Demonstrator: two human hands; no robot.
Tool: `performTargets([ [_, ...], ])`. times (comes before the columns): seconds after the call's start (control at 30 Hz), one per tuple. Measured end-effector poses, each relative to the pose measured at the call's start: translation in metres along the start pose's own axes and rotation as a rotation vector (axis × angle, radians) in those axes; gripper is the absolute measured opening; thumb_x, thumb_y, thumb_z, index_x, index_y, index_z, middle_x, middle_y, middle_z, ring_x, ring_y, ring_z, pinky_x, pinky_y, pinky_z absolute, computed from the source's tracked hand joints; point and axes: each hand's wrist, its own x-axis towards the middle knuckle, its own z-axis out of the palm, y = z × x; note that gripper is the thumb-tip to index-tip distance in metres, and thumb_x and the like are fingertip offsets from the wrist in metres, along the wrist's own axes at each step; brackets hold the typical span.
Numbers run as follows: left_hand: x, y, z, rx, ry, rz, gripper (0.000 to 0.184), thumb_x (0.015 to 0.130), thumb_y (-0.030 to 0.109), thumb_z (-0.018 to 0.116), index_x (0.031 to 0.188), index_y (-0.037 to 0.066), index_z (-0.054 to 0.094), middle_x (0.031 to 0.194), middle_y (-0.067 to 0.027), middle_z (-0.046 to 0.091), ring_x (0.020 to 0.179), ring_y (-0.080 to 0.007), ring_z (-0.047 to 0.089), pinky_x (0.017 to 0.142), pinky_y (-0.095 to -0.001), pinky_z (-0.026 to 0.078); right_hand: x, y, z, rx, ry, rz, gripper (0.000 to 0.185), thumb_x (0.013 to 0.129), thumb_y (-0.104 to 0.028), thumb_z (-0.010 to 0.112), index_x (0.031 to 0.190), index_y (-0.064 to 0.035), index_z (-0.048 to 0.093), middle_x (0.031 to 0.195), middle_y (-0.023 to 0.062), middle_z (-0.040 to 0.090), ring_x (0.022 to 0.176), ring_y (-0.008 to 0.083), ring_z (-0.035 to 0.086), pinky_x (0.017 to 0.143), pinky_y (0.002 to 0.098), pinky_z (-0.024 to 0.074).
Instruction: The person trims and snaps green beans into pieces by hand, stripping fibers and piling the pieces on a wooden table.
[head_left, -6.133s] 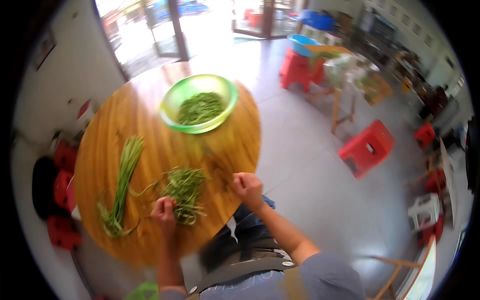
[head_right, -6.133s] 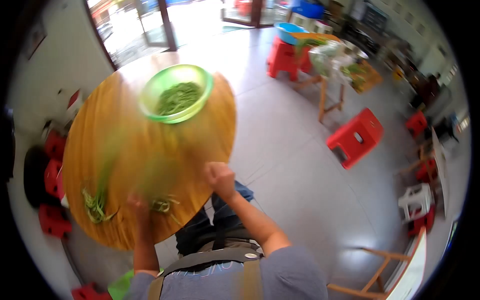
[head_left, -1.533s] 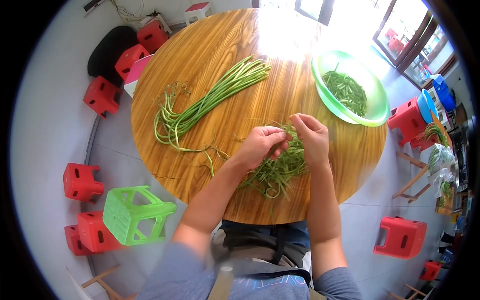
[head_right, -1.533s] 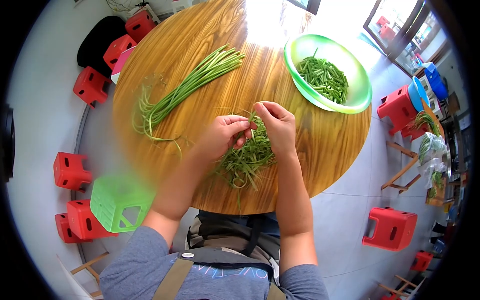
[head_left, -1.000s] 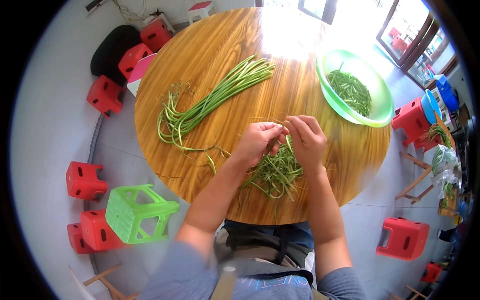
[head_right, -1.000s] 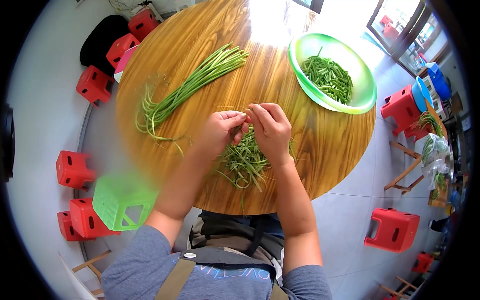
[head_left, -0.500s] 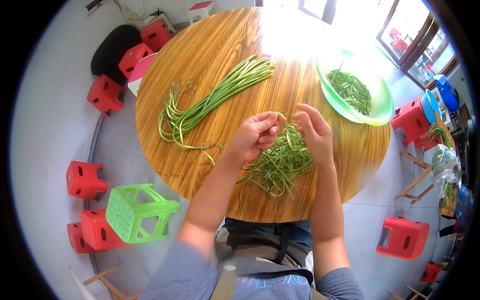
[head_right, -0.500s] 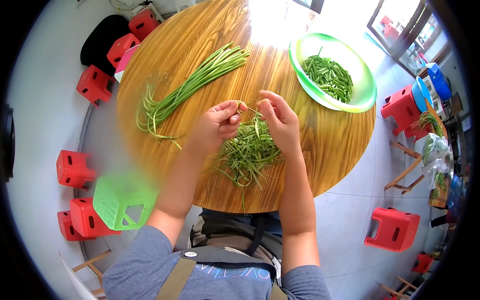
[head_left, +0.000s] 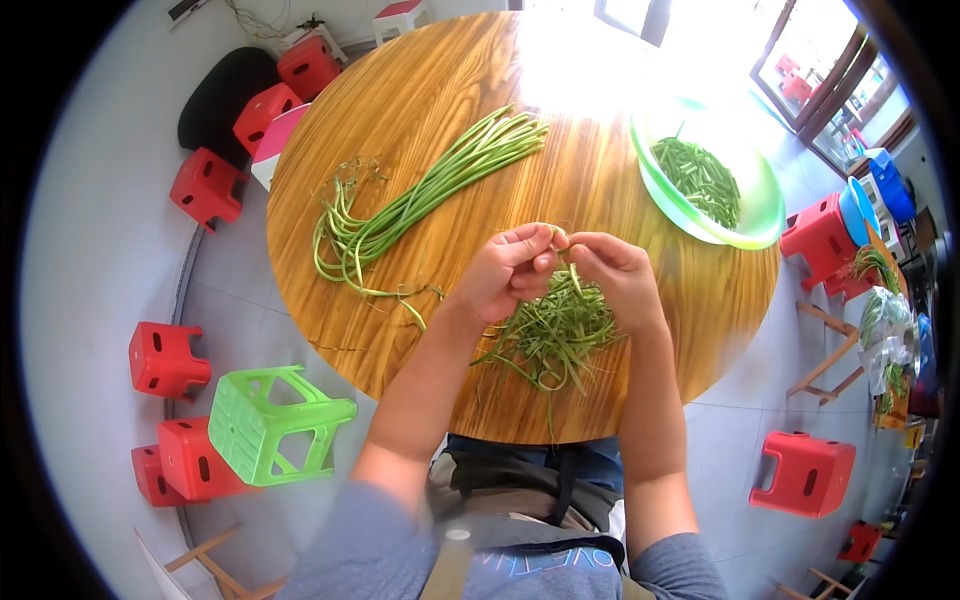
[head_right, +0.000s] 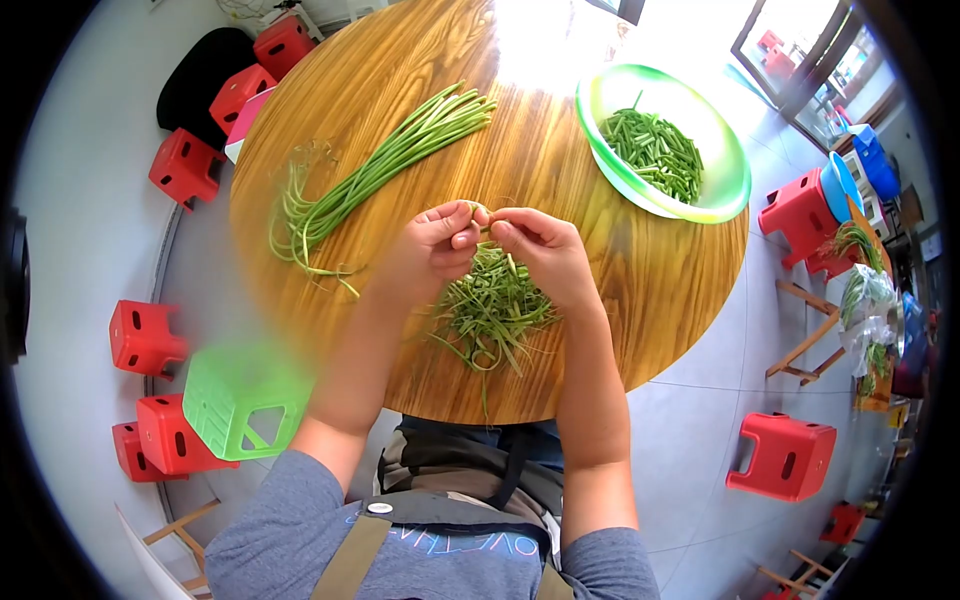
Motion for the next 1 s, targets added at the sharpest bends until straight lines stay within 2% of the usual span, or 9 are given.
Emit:
performTargets([
  [0.27,0.005,-0.004,-0.009,-0.135,0.058,0.070,0.021,0.095,0.021,0.046,0.095,0.004,0.057,0.068,0.0030,0.048,0.046,-0.0025,0.032,0.039,-0.0160,0.024,0.000,-0.006,-0.026,0.050,0.265,-0.056,0.012,0.084,-0.009,0.062,0.089,0.0014,0.066,0.067,-0.0023,0.055,0.056,0.0015,0.042,0.049,0.0174,0.0302],
  [0.33,0.005,-0.003,-0.001,-0.083,0.190,0.100,0.022,0.095,0.022,0.046,0.096,0.004,0.057,0.069,0.0028,0.049,0.046,-0.0026,0.032,0.039,-0.0159,0.024,0.002,-0.011,-0.033,0.293,0.346,-0.127,0.018,0.085,-0.004,0.059,0.100,0.0042,0.062,0.077,0.0030,0.060,0.060,0.0034,0.047,0.052,0.0169,0.0353],
  [0.43,0.007,-0.011,0.002,-0.019,0.113,-0.039,0.023,0.095,0.023,0.047,0.100,0.003,0.057,0.069,0.0023,0.050,0.046,-0.0027,0.032,0.040,-0.0158,0.025,0.010,-0.026,-0.020,0.637,0.686,-0.288,0.027,0.087,-0.003,0.056,0.113,0.0044,0.055,0.093,0.0107,0.064,0.067,0.0072,0.053,0.059,0.0171,0.0424],
  [0.53,0.008,-0.016,0.000,0.019,0.070,-0.078,0.025,0.094,0.023,0.047,0.102,0.001,0.057,0.068,0.0019,0.050,0.046,-0.0024,0.032,0.041,-0.0160,0.025,0.012,-0.002,-0.036,0.568,0.628,-0.172,0.026,0.087,-0.006,0.058,0.111,0.0024,0.057,0.094,0.0102,0.065,0.069,0.0070,0.054,0.060,0.0162,0.0421],
  [0.57,0.008,-0.015,0.001,0.027,0.062,-0.078,0.025,0.095,0.022,0.047,0.101,0.000,0.057,0.068,0.0018,0.050,0.046,-0.0023,0.032,0.041,-0.0162,0.026,0.007,0.003,-0.040,0.385,0.550,-0.030,0.026,0.087,-0.013,0.060,0.109,0.0007,0.059,0.094,0.0064,0.065,0.069,0.0059,0.052,0.061,0.0164,0.0416],
  [0.7,0.005,-0.009,0.004,0.047,0.032,-0.072,0.025,0.095,0.020,0.045,0.100,-0.001,0.056,0.069,0.0014,0.051,0.047,-0.0021,0.031,0.041,-0.0166,0.026,0.008,0.003,-0.008,0.168,0.277,0.099,0.029,0.087,-0.021,0.062,0.109,-0.0022,0.060,0.089,0.0008,0.063,0.072,0.0039,0.050,0.061,0.0187,0.0402],
  [0.8,0.003,-0.008,0.003,0.049,-0.011,-0.077,0.024,0.095,0.019,0.044,0.100,-0.001,0.056,0.070,0.0010,0.052,0.047,-0.0021,0.032,0.042,-0.0167,0.026,0.006,0.005,0.001,0.113,0.221,0.056,0.030,0.087,-0.019,0.062,0.111,-0.0023,0.059,0.089,0.0000,0.063,0.076,0.0037,0.051,0.062,0.0184,0.0402],
  [0.97,0.003,-0.010,0.005,0.024,0.058,-0.087,0.022,0.095,0.018,0.043,0.096,0.000,0.055,0.071,0.0008,0.053,0.049,-0.0022,0.035,0.043,-0.0168,0.028,0.004,0.001,0.001,-0.012,0.314,-0.120,0.007,0.083,-0.004,0.063,0.089,0.0005,0.064,0.079,-0.0004,0.062,0.073,0.0049,0.055,0.065,0.0181,0.0437],
  [1.0,0.005,-0.012,0.001,0.013,0.064,-0.081,0.022,0.096,0.018,0.043,0.095,0.000,0.055,0.071,0.0008,0.053,0.050,-0.0024,0.036,0.044,-0.0169,0.029,0.003,0.000,0.002,-0.016,0.239,-0.128,0.007,0.083,-0.004,0.063,0.088,0.0006,0.064,0.079,-0.0003,0.062,0.074,0.0051,0.055,0.065,0.0180,0.0436],
])
